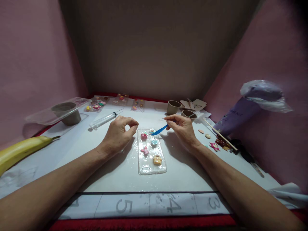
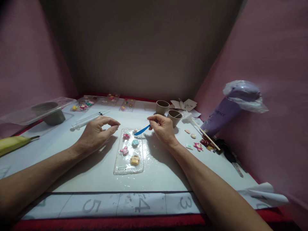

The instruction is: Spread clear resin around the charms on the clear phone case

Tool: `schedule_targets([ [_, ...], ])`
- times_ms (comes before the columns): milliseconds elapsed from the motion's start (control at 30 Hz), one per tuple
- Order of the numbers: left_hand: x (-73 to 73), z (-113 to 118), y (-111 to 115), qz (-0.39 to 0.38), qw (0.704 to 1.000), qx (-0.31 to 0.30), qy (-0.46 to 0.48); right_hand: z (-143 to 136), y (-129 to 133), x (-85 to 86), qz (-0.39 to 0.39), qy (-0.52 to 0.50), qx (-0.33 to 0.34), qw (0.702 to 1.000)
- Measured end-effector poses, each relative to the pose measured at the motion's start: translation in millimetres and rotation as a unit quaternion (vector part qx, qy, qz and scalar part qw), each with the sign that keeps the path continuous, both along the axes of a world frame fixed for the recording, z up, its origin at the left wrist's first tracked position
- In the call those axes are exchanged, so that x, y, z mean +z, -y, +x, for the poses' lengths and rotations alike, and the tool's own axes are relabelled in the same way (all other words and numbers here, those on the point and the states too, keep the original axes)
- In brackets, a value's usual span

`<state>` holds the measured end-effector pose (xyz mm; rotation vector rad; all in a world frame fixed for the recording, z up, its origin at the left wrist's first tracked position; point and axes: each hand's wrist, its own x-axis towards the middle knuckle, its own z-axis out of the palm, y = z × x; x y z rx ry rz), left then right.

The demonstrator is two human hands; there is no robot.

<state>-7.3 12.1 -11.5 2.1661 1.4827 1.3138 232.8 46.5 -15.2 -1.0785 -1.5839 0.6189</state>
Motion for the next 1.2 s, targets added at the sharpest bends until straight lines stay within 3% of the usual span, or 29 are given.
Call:
schedule_targets([
  [700,2.2,1.1,0.4,-0.004,1.000,0.006,-0.008,-4.1,6.4,1.2,-0.042,-0.055,0.043,0.997],
  [967,3.6,1.1,1.1,-0.004,1.000,0.006,-0.008,-1.6,7.7,-0.8,0.042,0.001,-0.024,0.999],
  [1200,3.1,0.5,0.0,-0.004,1.000,0.007,-0.014,-1.5,7.8,-4.8,0.074,0.038,-0.015,0.996],
])
